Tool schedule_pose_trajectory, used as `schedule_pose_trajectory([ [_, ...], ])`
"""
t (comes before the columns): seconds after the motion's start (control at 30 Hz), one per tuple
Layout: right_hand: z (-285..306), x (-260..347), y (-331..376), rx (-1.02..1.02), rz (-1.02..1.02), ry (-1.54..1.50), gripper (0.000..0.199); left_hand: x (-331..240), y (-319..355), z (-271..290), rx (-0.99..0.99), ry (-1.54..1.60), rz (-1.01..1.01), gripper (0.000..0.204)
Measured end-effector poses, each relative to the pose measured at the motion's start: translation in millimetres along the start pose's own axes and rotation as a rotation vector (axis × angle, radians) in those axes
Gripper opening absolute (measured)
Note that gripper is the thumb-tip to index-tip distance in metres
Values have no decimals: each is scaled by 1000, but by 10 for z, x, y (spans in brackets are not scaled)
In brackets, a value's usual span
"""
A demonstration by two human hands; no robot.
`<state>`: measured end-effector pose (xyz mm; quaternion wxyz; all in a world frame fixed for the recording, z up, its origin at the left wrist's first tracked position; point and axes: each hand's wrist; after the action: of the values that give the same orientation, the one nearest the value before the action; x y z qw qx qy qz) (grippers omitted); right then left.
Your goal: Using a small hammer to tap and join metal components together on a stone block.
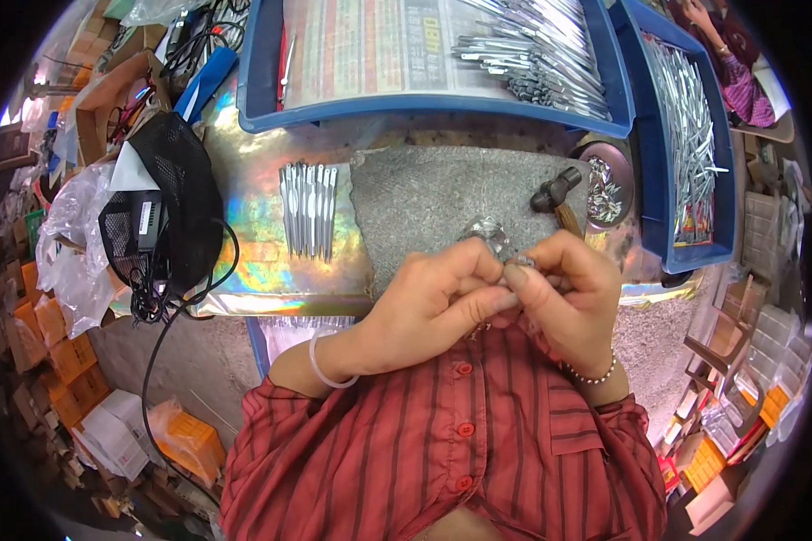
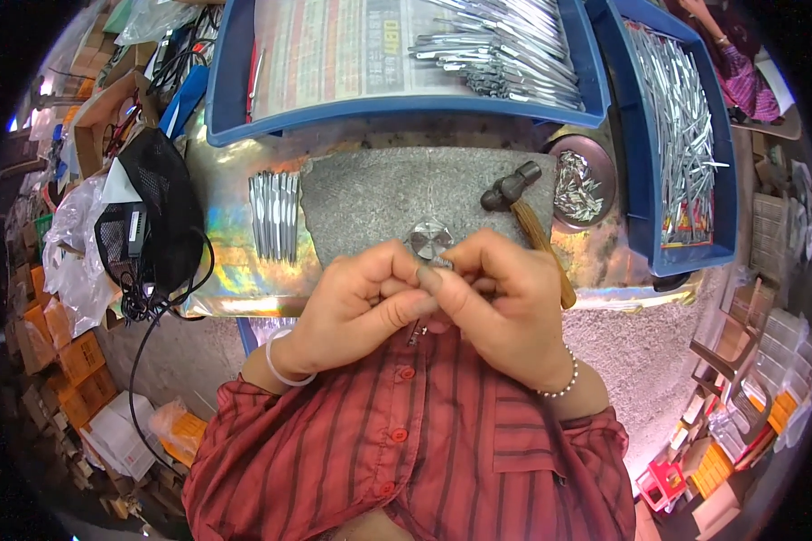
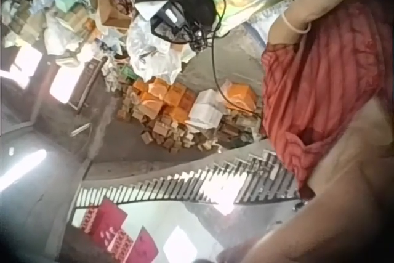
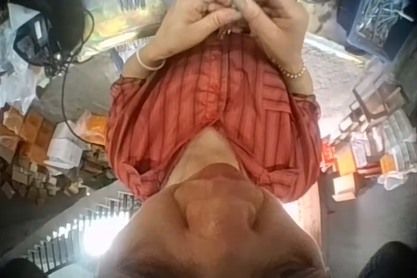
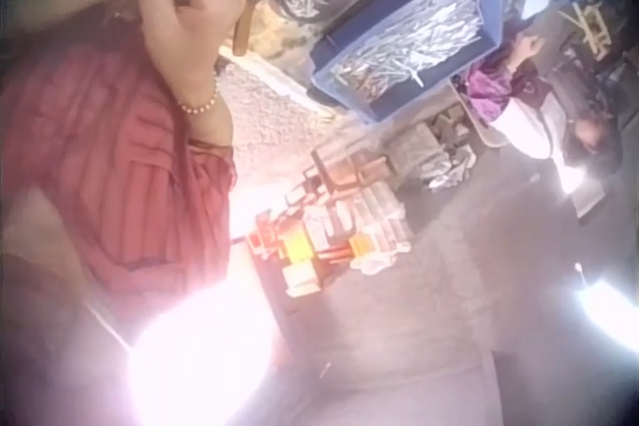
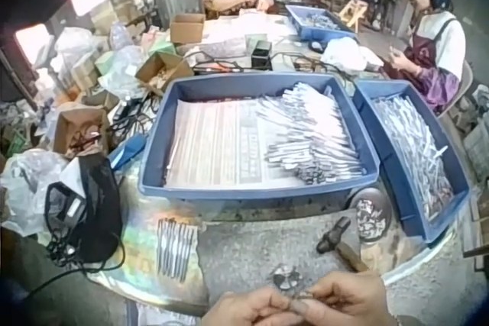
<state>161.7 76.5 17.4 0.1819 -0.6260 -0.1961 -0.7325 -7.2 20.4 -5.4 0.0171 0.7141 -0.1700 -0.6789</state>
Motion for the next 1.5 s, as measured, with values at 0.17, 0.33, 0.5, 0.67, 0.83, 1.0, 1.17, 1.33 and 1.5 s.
schedule_pose_trajectory([
  [0.17, -39, 52, -126, -63, -280, -285, 14, -57, -81, 55, 141, 387, 328, 12],
  [0.33, 36, -62, -210, -47, -319, -321, 16, -127, -169, 79, 173, 523, 374, 16],
  [0.5, 66, -163, -261, -57, -381, -385, 17, -100, -253, 75, 173, 609, 447, 18],
  [0.67, 79, -222, -259, -69, -387, -440, 17, -94, -319, 79, 206, 650, 488, 19],
  [0.83, 80, -262, -232, -114, -369, -450, 17, -120, -379, 85, 246, 679, 557, 20],
  [1.0, 63, -232, -135, -217, -325, -476, 18, -185, -428, 73, 288, 656, 575, 20],
  [1.17, 41, -201, -62, -310, -301, -482, 17, -191, -479, 56, 344, 633, 596, 19],
  [1.33, 66, -244, -13, -327, -275, -489, 15, -220, -510, 11, 345, 535, 561, 19],
  [1.5, 95, -276, 46, -393, -200, -487, 12, -267, -545, -38, 367, 465, 526, 18],
])
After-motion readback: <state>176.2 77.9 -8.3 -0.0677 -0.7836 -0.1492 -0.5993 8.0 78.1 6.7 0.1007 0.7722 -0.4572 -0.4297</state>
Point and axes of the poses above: each hand's wrist, its own y-axis away from the middle knuckle, its own z-axis out of the back of the hand, x = y × z, and after that the axes turned 6 degrees about z, right-handed
